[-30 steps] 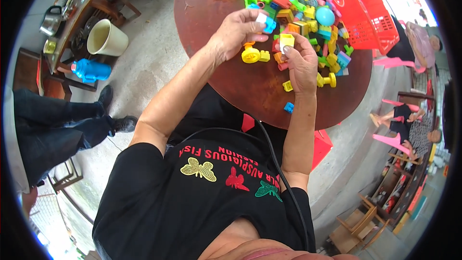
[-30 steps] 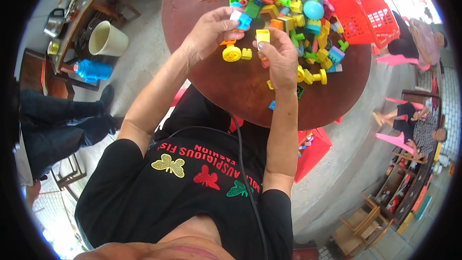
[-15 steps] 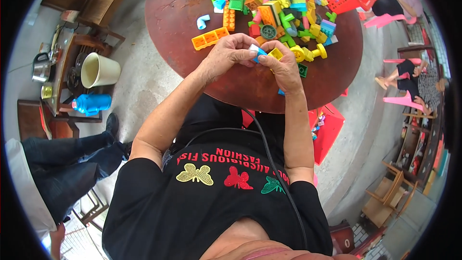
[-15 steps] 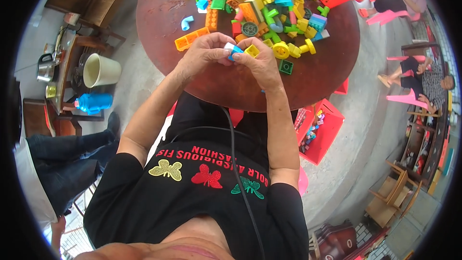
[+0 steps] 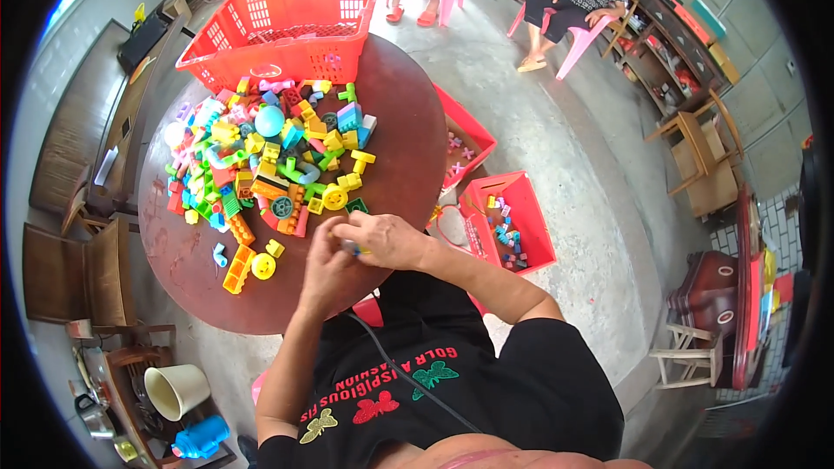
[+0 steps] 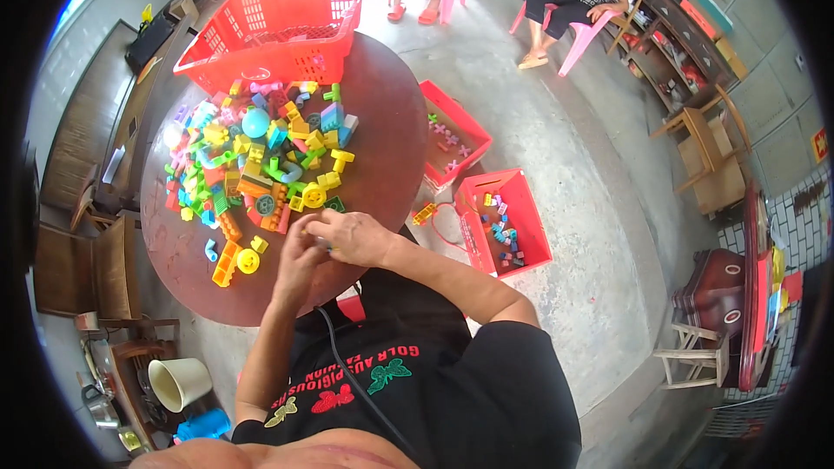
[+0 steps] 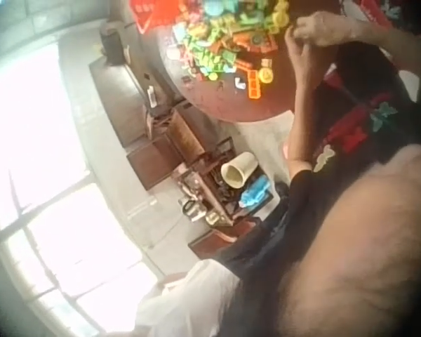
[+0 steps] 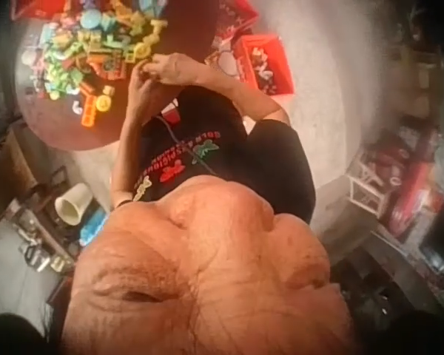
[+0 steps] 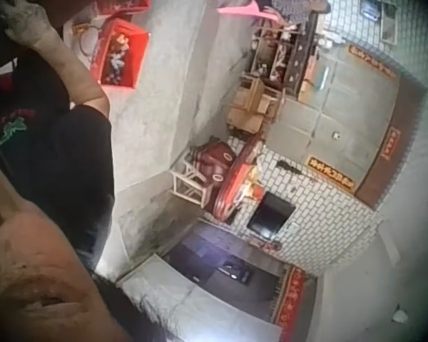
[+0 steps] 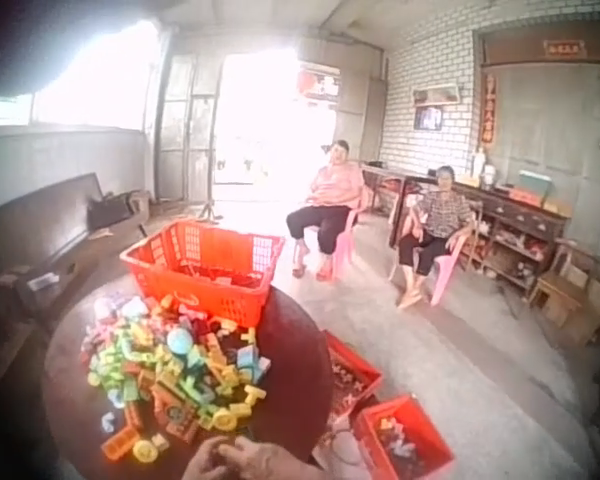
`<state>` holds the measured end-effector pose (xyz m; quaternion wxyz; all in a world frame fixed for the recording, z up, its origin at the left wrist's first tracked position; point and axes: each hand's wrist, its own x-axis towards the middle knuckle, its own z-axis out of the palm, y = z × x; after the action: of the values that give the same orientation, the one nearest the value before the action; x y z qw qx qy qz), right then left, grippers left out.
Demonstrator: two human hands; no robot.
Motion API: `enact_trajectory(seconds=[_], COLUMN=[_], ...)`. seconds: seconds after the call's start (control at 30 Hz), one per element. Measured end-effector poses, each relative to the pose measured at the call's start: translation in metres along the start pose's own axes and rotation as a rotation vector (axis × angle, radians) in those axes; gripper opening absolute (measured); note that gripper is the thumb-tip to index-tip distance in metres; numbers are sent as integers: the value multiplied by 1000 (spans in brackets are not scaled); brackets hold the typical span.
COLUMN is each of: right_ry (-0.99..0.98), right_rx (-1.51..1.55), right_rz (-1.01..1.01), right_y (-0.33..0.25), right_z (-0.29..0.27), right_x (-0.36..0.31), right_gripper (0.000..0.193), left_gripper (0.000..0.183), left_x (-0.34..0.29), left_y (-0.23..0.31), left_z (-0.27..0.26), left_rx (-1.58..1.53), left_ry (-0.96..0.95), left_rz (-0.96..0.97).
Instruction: Assembling and sorting colorful plastic toy building blocks on a round table.
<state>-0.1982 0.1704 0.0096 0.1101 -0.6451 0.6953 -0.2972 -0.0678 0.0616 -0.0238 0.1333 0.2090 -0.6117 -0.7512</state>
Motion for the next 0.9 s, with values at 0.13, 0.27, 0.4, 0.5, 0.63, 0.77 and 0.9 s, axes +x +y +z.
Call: enact_trajectory(seconds=[0.13, 0.27, 0.4, 0.5, 0.63, 0.77, 0.9], right_ry=[139, 289, 403, 469, 511, 316, 111], right_rx=[-73, -8, -236, -388, 290, 295, 14], right_rz=[124, 426, 731, 855, 1223, 856, 234], right_y=[21, 44, 113, 194, 171, 144, 45], right_z=[-22, -86, -115, -94, -86, -63, -50], right_x=[-44, -105, -177, -257, -220, -143, -46], right_gripper=[25, 37, 48, 50, 48, 40, 38], left_gripper=[67, 60, 46, 38, 33, 31, 36], left_x=[18, 36, 30, 20, 16, -4, -19], left_y=[-7, 18, 50, 42, 12, 6, -4], left_z=[52, 87, 74, 43, -10, -36, -49], left_rx=[-138, -5, 23, -42, 85, 115, 43], left_ry=[-282, -356, -345, -259, -112, -41, 7], left_rz=[-65, 64, -113, -102, -18, -20, -30])
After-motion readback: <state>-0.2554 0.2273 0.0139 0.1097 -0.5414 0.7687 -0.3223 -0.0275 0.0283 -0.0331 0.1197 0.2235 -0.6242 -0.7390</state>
